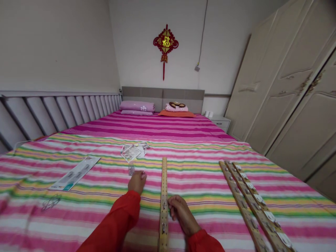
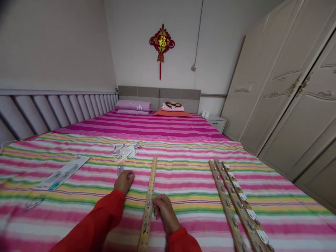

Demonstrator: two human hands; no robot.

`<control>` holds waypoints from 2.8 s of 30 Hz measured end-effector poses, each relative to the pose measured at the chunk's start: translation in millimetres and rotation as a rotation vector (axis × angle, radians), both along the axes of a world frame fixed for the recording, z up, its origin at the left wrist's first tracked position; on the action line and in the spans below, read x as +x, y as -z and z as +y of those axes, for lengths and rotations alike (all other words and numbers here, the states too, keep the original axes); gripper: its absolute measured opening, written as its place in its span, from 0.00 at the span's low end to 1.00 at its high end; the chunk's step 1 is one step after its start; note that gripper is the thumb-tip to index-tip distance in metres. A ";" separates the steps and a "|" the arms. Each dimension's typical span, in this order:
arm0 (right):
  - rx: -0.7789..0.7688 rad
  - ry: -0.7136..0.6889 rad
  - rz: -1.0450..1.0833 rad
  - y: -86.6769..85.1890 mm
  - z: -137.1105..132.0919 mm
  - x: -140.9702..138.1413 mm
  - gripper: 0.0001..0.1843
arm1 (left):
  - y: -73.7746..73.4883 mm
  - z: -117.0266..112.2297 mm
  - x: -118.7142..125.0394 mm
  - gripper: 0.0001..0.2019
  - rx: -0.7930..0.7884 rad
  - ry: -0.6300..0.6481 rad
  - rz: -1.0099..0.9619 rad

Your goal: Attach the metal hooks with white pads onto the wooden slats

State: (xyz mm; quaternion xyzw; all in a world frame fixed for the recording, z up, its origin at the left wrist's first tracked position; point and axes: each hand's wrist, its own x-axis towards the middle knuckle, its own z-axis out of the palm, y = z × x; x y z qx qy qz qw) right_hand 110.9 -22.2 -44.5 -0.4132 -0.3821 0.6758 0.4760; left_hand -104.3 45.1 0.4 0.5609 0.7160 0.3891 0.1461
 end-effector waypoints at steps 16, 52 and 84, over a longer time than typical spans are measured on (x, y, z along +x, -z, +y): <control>-0.022 0.026 0.072 -2.9 -1.0 2.3 0.13 | -22.8 -61.2 24.3 0.06 -0.046 -0.005 -1.322; 0.459 0.306 -0.190 -77.1 -55.1 -14.3 0.10 | -56.6 -128.5 87.8 0.15 0.065 0.308 -0.827; 0.564 0.082 -0.884 -16.9 32.0 -3.4 0.16 | 13.5 -15.9 70.3 0.11 -0.148 0.249 -0.724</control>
